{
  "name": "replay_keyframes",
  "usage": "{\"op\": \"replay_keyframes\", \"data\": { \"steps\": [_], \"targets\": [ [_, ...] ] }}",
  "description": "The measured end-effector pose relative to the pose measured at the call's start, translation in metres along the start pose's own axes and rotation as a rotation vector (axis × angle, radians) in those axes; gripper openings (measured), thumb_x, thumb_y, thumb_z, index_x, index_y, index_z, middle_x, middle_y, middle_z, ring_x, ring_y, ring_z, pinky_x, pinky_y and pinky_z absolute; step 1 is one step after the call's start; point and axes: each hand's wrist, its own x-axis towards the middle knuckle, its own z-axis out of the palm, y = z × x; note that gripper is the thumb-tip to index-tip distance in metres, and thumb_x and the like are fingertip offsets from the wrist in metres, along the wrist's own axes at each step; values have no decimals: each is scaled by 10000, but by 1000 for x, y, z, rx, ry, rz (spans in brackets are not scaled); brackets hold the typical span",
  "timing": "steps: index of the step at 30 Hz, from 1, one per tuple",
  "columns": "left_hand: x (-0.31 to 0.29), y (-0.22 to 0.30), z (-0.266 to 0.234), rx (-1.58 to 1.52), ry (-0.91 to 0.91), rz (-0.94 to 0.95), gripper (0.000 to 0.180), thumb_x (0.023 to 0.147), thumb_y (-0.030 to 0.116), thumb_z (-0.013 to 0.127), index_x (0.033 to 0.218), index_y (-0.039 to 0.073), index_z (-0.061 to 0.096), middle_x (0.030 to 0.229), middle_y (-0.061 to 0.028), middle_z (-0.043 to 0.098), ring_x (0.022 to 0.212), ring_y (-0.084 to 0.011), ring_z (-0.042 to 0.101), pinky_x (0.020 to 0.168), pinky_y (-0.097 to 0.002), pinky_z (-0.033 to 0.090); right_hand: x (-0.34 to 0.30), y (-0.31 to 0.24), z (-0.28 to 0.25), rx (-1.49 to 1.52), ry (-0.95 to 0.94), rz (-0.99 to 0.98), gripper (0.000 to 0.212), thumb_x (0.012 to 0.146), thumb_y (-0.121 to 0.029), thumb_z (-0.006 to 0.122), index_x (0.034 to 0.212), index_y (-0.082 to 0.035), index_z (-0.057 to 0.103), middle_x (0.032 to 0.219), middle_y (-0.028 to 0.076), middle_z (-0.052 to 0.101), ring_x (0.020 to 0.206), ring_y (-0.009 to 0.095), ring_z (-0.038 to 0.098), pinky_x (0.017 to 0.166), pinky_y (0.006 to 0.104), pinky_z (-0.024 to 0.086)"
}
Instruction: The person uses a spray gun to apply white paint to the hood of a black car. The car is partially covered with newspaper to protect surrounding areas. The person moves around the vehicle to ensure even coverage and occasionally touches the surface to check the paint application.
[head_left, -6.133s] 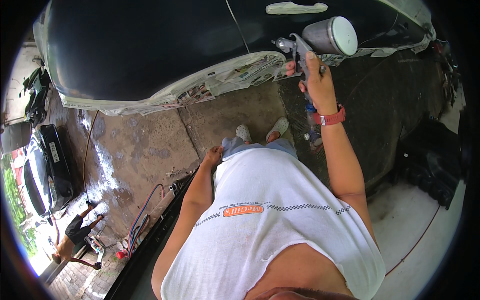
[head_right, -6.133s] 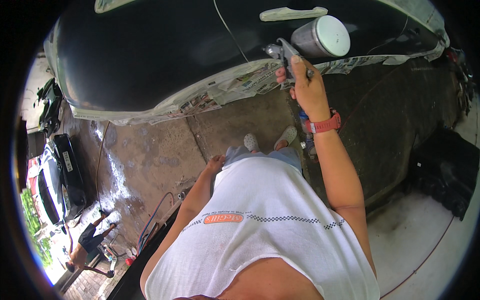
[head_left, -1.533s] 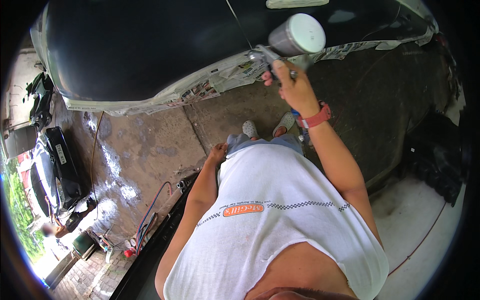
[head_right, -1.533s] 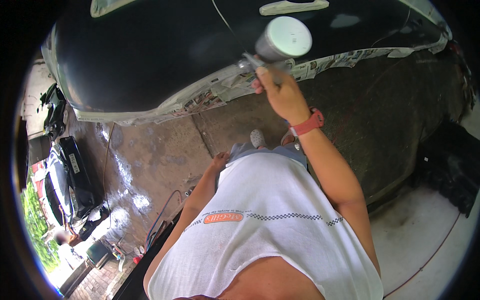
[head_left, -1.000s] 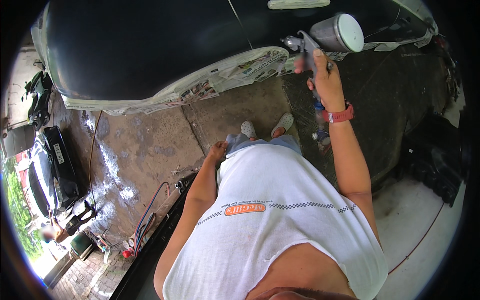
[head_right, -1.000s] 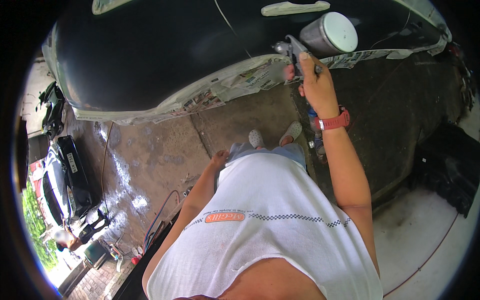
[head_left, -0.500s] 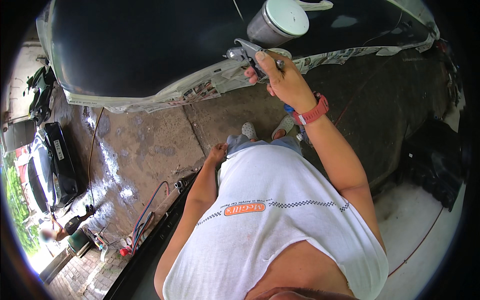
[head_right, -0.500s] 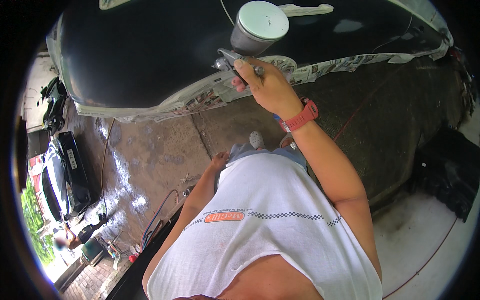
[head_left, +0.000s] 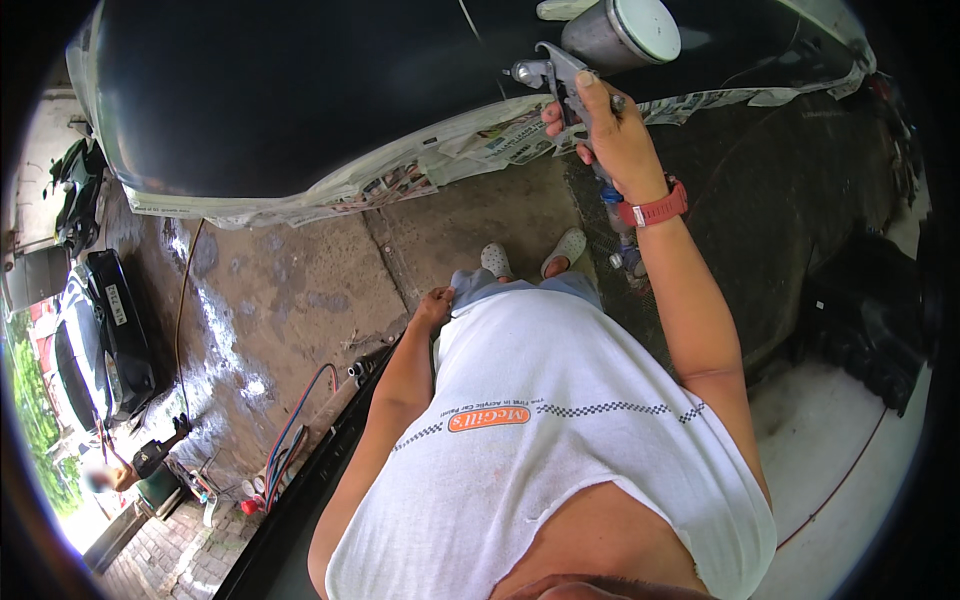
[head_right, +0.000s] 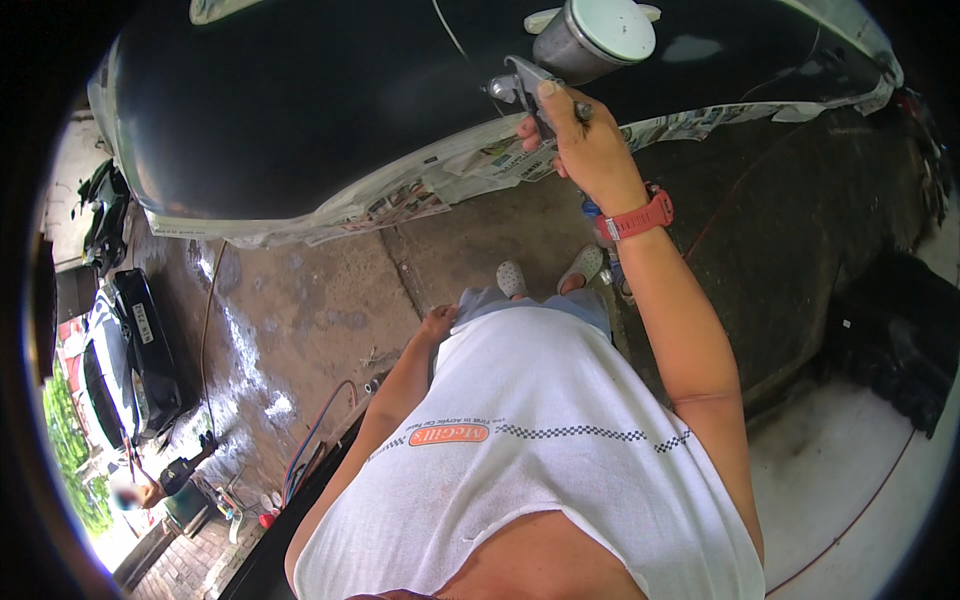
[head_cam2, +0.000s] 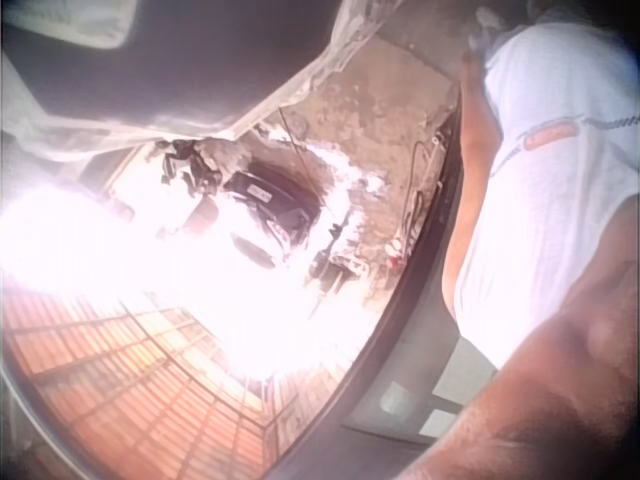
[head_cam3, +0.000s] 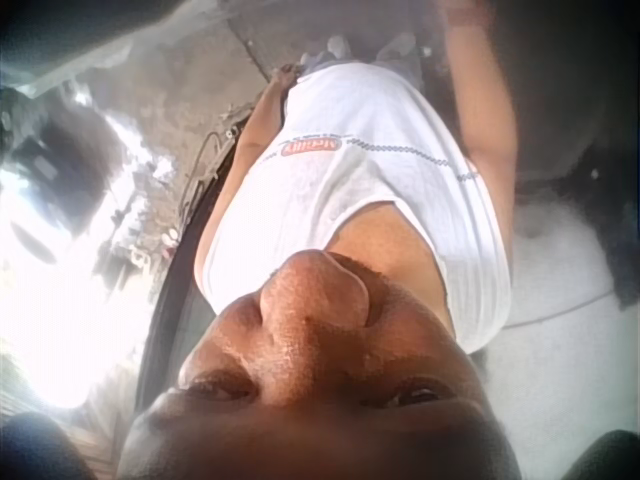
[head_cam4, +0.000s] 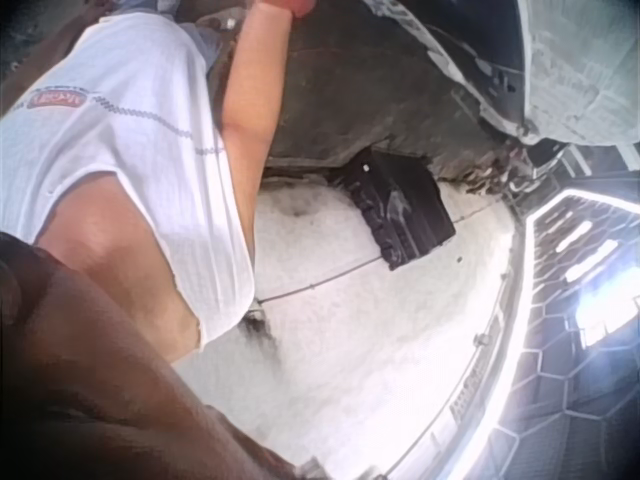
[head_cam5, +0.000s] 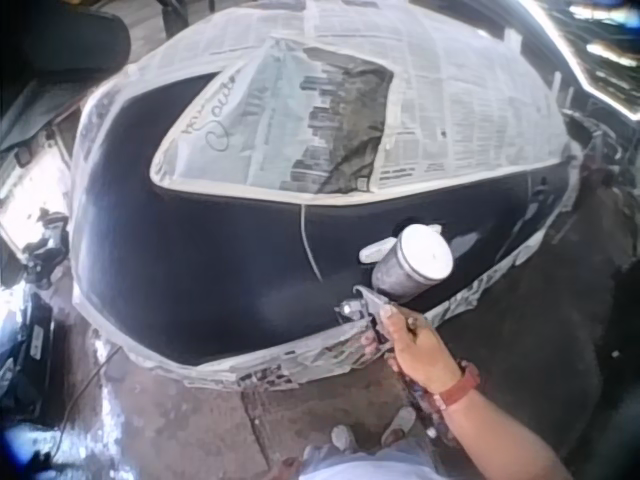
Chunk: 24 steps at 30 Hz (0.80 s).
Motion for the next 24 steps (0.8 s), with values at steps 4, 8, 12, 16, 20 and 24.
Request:
{"op": "replay_keyframes", "data": {
  "steps": [4, 8, 12, 16, 20, 24],
  "targets": [
    [7, -3, 1, -2, 2, 29, 548, 1019, 485, 631, 1339, 42, 669, 1063, -80, 734, 955, -180, 664, 896, -346, 517, 0, 1, -14, 16, 58, 33, 586, 1061, -556, 492, 1227, -23, 669, 924, 65, 742, 798, 102, 701, 483, 213, 405],
    [8, 1, 2, -24, -2, 31, 538, 1022, 479, 630, 1337, 44, 670, 1077, -83, 733, 962, -177, 663, 907, -341, 516, -1, 5, -31, 59, 120, 38, 602, 1057, -560, 516, 1210, 1, 673, 912, 81, 738, 777, 110, 703, 489, 213, 426],
    [6, 6, 1, -20, -10, 14, 535, 1024, 473, 631, 1344, 45, 668, 1089, -86, 733, 976, -178, 664, 910, -340, 518, -1, 10, -47, 39, 154, 31, 595, 1058, -563, 511, 1178, -5, 682, 912, 80, 738, 792, 112, 705, 491, 215, 433],
    [8, 2, 1, -23, -4, 18, 549, 1023, 488, 625, 1353, 52, 664, 1108, -93, 737, 991, -187, 673, 922, -350, 522, -3, 13, -57, 18, 205, 65, 580, 1069, -542, 488, 1193, -6, 674, 930, 76, 745, 818, 114, 710, 487, 219, 422],
    [8, 1, -2, 61, 5, 21, 567, 1018, 517, 615, 1361, 67, 663, 1140, -106, 742, 1017, -206, 687, 948, -366, 523, -7, 23, -66, 18, 254, 84, 557, 1086, -507, 461, 1219, -2, 655, 953, 71, 754, 841, 122, 713, 494, 224, 409],
    [15, -8, -3, 36, 1, 9, 580, 1011, 534, 616, 1367, 78, 661, 1156, -114, 743, 1034, -214, 693, 958, -373, 524, -11, 35, -66, 2, 262, 97, 563, 1093, -512, 442, 1223, -7, 653, 958, 66, 750, 858, 117, 712, 497, 220, 407]
  ]
}}
